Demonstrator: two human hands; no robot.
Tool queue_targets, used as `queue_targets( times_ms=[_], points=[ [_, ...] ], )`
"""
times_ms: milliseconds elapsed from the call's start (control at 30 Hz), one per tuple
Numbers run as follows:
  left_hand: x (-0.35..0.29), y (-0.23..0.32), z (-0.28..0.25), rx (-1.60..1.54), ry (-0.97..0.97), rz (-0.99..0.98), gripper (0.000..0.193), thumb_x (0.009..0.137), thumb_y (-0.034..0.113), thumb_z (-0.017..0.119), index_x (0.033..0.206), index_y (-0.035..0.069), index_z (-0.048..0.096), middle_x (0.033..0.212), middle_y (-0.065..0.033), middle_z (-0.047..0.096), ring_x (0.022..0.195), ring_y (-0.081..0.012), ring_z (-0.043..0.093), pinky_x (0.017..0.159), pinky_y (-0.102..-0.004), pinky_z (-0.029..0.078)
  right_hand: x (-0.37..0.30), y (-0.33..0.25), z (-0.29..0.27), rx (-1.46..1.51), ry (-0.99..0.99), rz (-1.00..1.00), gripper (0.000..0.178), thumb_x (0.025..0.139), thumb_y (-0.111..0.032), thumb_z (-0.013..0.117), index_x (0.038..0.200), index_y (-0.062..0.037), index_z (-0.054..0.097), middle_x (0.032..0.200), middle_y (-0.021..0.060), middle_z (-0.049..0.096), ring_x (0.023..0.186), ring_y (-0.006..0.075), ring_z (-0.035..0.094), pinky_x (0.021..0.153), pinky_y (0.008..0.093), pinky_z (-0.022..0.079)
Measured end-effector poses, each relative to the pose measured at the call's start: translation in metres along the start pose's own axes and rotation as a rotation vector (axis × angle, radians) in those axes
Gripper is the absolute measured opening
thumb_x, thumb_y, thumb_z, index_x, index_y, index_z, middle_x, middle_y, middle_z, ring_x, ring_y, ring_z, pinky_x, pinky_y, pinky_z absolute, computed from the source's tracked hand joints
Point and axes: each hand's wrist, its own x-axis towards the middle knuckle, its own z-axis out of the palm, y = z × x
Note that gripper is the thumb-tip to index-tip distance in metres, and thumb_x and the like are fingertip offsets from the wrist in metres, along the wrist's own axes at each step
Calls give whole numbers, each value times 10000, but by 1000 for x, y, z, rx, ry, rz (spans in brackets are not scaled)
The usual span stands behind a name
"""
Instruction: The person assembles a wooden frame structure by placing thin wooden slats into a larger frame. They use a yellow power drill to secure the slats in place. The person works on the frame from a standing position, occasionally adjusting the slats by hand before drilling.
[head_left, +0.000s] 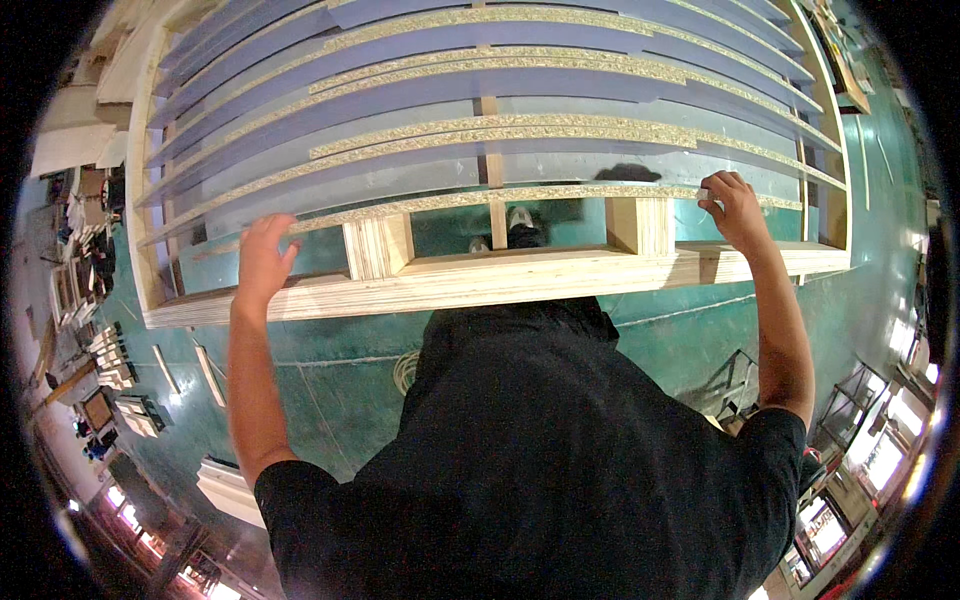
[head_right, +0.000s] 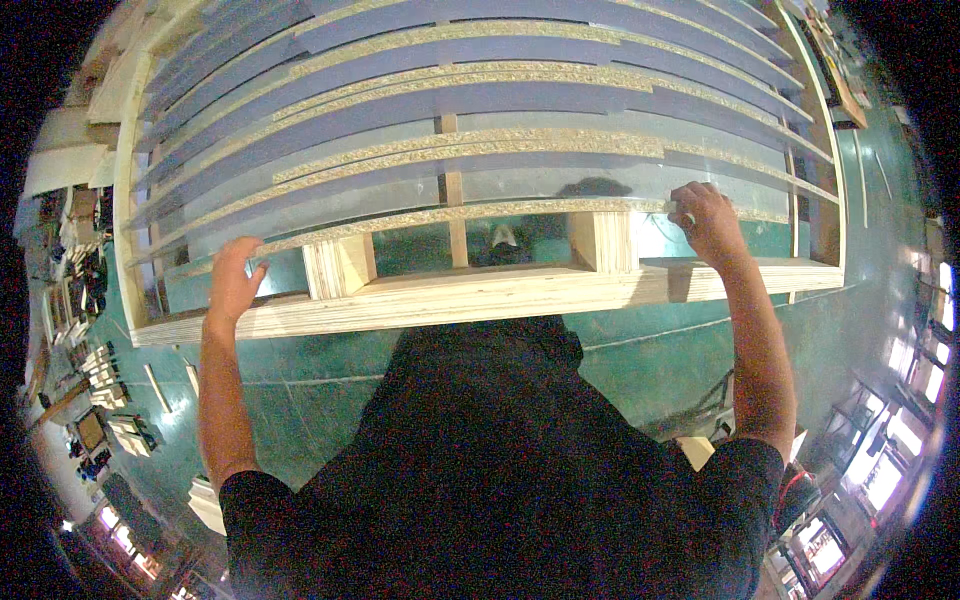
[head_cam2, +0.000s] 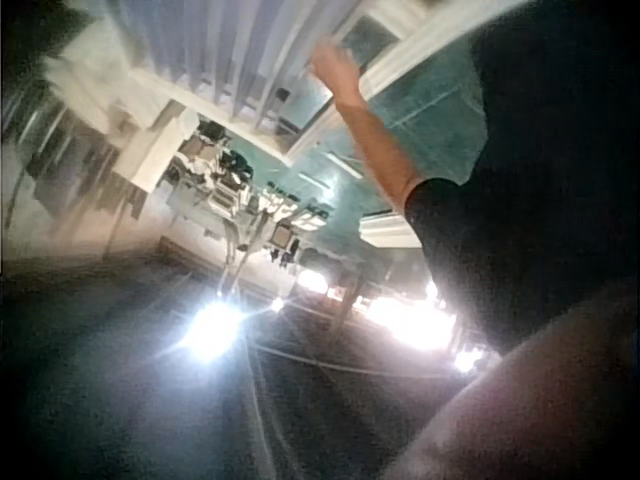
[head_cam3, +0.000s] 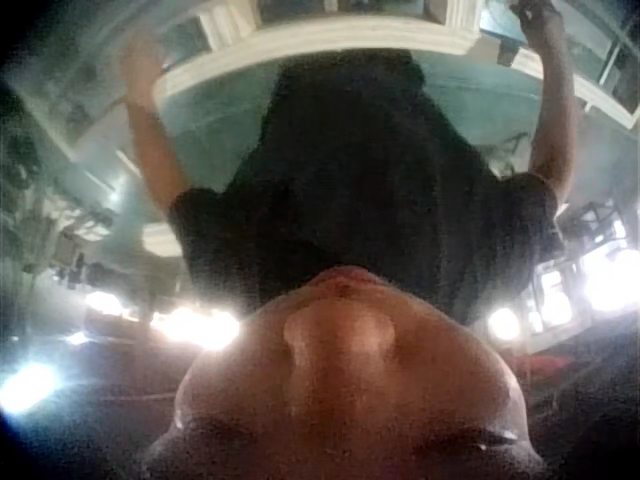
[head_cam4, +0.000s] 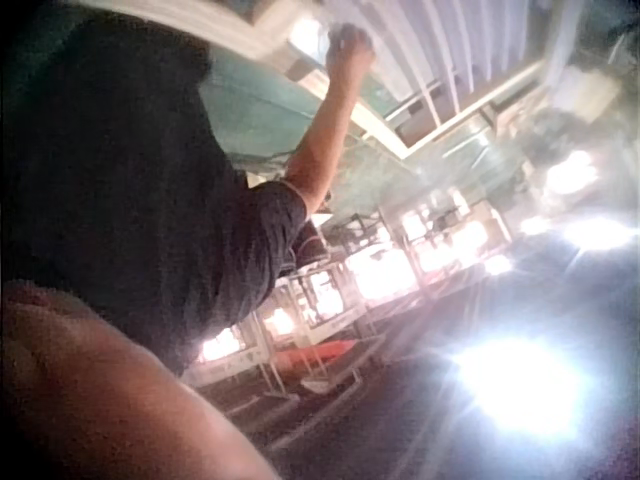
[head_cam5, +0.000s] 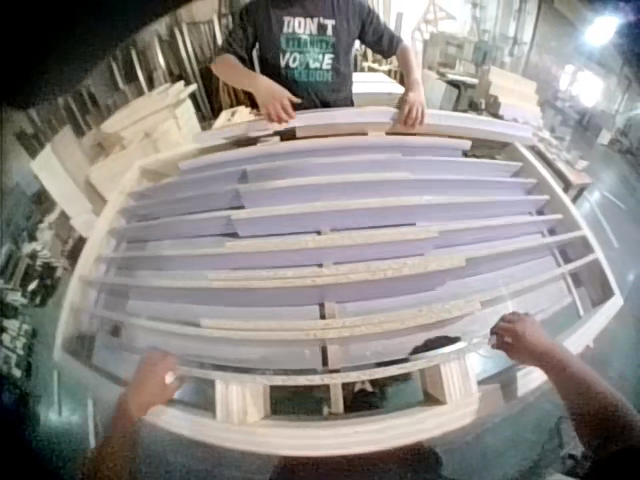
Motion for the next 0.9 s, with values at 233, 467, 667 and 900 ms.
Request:
queue_targets(
  times_ms=[233,467,667,900],
  points=[
    [5,-13,14,65,-11,50,297,824,95,753,1112,93,685,1189,-106,687,1146,-348,614,953,-485,475,12,-5,3,-57,-199,175,303,877,-139,745,1145,-65,622,1251,152,637,1241,376,581,1010,517,468],
    [8,-6,4,83,-23,11,139,866,100,686,1002,108,660,1030,-115,678,1066,-376,629,896,-530,492,-16,26,43,-134,73,36,335,836,-111,735,1146,-28,639,1191,191,656,1196,409,589,1026,523,432],
    [24,-6,20,82,-41,67,279,853,90,695,1131,116,692,1086,-112,678,1102,-363,622,944,-512,498,-30,45,53,-207,89,65,379,797,-74,753,1146,-74,604,1194,135,623,1180,366,584,1010,519,432],
    [39,-23,61,18,-67,3,371,814,56,705,1182,95,716,1207,-153,689,1224,-380,587,1077,-510,433,-30,13,9,-212,41,133,132,860,-57,667,968,-42,593,1020,173,612,1033,377,600,949,503,455]
  ],
)
